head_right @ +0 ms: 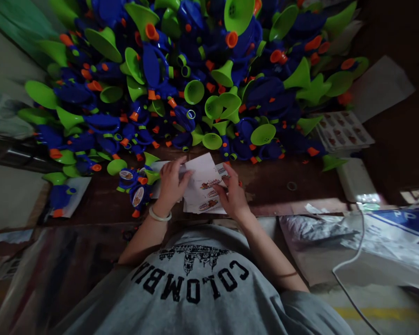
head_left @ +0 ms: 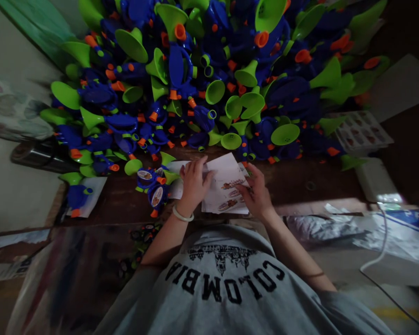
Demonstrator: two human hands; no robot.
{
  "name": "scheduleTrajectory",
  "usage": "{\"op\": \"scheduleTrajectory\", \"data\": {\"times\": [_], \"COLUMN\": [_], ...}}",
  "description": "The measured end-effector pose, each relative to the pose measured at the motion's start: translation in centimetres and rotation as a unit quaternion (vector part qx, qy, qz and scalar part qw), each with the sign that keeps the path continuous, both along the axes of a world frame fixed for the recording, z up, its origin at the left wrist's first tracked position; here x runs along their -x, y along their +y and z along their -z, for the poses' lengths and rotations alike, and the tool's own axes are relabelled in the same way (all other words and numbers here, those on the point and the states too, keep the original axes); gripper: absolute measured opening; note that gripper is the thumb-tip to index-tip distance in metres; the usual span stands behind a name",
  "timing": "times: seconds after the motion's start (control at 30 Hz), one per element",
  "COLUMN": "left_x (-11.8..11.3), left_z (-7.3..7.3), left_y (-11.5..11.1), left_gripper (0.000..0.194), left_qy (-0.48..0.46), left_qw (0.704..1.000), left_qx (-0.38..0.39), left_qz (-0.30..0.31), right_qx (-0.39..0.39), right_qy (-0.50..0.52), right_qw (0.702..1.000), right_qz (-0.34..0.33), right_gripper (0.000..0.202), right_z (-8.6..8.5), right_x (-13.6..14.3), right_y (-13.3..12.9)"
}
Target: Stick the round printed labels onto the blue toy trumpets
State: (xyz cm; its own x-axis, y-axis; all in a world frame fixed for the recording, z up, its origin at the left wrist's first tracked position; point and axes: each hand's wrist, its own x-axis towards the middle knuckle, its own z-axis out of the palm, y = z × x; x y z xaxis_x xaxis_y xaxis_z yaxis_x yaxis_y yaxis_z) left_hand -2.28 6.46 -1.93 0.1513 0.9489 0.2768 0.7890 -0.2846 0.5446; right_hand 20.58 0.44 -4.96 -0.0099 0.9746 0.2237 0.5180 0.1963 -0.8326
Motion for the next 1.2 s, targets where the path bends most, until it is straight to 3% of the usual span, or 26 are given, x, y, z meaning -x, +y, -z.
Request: {"op": "scheduleTrajectory", "data": {"times": [0.17,0.47,0.67,1.03,1.2], "left_x": [-0.5,-0.5,-0.6,-0.3,-0.2], "left_z": [-2.3,-5.5,-6.0,-6.3,-6.8], "left_y": [0.7,0.5,-0.1,0.2,0.0], "left_gripper": [0.041,0.031,0.022,0.017,0.020], "left_qy": [-0.054,-0.105,-0.122,-0.186,-0.197], "left_qw": [0.996,0.988,0.988,0.981,0.977], "left_qx": [0.030,0.032,0.010,0.041,0.042], "left_qz": [0.067,0.110,0.097,0.042,0.073], "right_qx": [-0.121,-0.149,-0.170,-0.203,-0.175], "right_qy": [0.004,-0.044,-0.020,-0.004,0.017], "right_qw": [0.992,0.986,0.984,0.979,0.984], "right_qz": [-0.019,-0.056,-0.047,-0.033,-0.022], "right_gripper": [0.063,0.028,0.017,0.028,0.031], "right_z": [-1.0,-4.5,-5.1,-4.9,-5.2], "right_x": [0.6,0.4,1.0,1.8,1.8], "right_y": [-0.1,-0.3,-0.4,-1.3,-1.6]}}
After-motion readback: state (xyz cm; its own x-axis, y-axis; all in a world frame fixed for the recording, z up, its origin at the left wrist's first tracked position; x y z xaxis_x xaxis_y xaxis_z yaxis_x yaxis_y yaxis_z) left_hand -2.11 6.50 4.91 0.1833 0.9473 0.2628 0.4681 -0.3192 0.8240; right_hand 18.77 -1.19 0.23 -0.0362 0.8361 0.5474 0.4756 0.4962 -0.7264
